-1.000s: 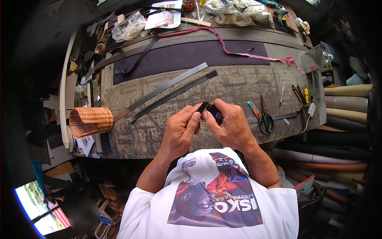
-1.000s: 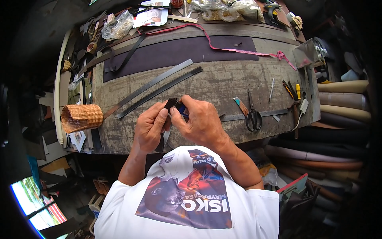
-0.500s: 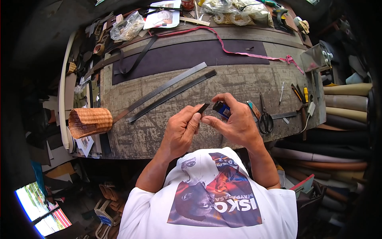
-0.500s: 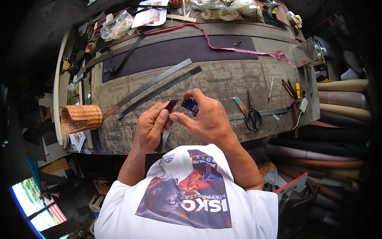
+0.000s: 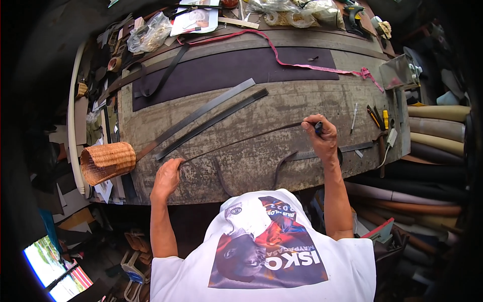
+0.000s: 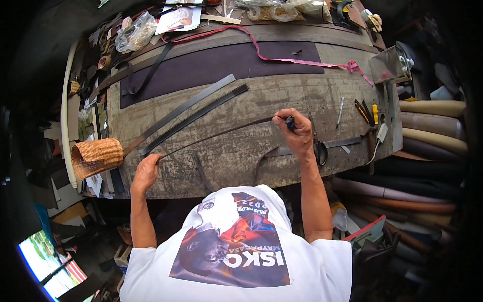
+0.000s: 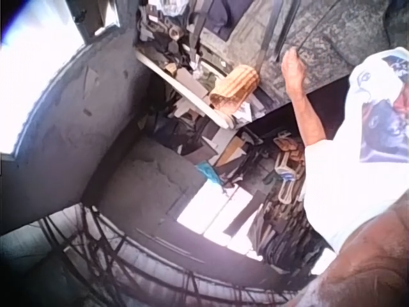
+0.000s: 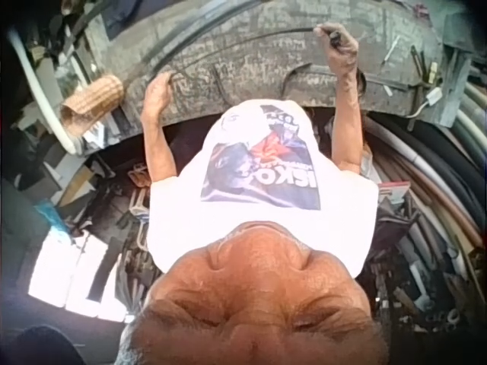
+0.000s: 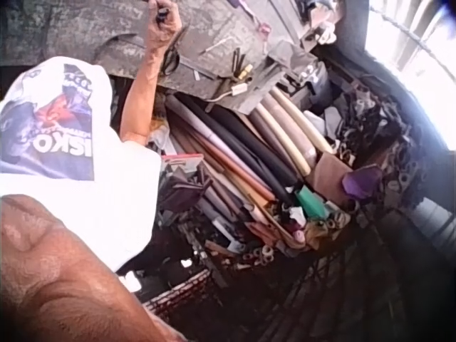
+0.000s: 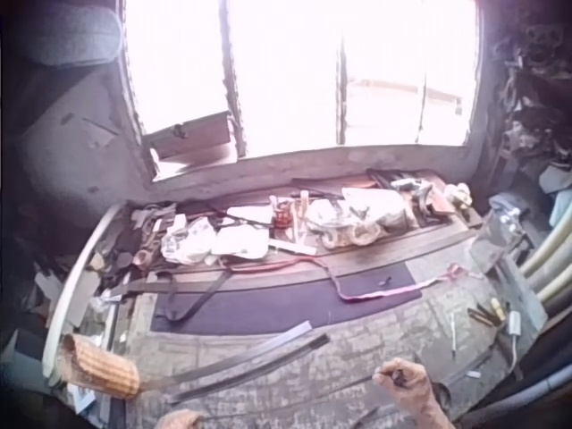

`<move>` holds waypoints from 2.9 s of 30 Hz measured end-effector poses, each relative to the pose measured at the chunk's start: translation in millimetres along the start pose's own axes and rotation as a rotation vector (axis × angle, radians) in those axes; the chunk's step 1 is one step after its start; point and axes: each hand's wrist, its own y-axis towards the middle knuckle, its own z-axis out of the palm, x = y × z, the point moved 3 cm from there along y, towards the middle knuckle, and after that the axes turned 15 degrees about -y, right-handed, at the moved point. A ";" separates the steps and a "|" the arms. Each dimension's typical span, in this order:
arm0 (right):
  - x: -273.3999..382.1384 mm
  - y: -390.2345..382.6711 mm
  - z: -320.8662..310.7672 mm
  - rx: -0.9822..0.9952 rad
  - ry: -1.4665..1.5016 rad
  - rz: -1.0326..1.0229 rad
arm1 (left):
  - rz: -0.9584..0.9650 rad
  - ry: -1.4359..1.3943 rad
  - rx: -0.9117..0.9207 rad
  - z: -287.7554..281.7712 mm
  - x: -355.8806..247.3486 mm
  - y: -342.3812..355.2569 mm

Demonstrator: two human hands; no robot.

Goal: Attaching and securing a leather rim strap to a woven basket.

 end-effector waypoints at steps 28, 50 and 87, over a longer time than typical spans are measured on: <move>74.8 -9.0 40.4 0.245 -0.239 0.289 | 0.655 -0.277 -0.380 76.8 -174.0 141.8; 128.6 -20.6 49.2 0.251 -0.303 0.188 | 0.714 -0.250 -0.466 50.1 -201.8 48.5; 149.7 -3.7 44.7 0.267 -0.320 0.026 | 0.362 -0.994 -0.008 47.0 -191.2 50.5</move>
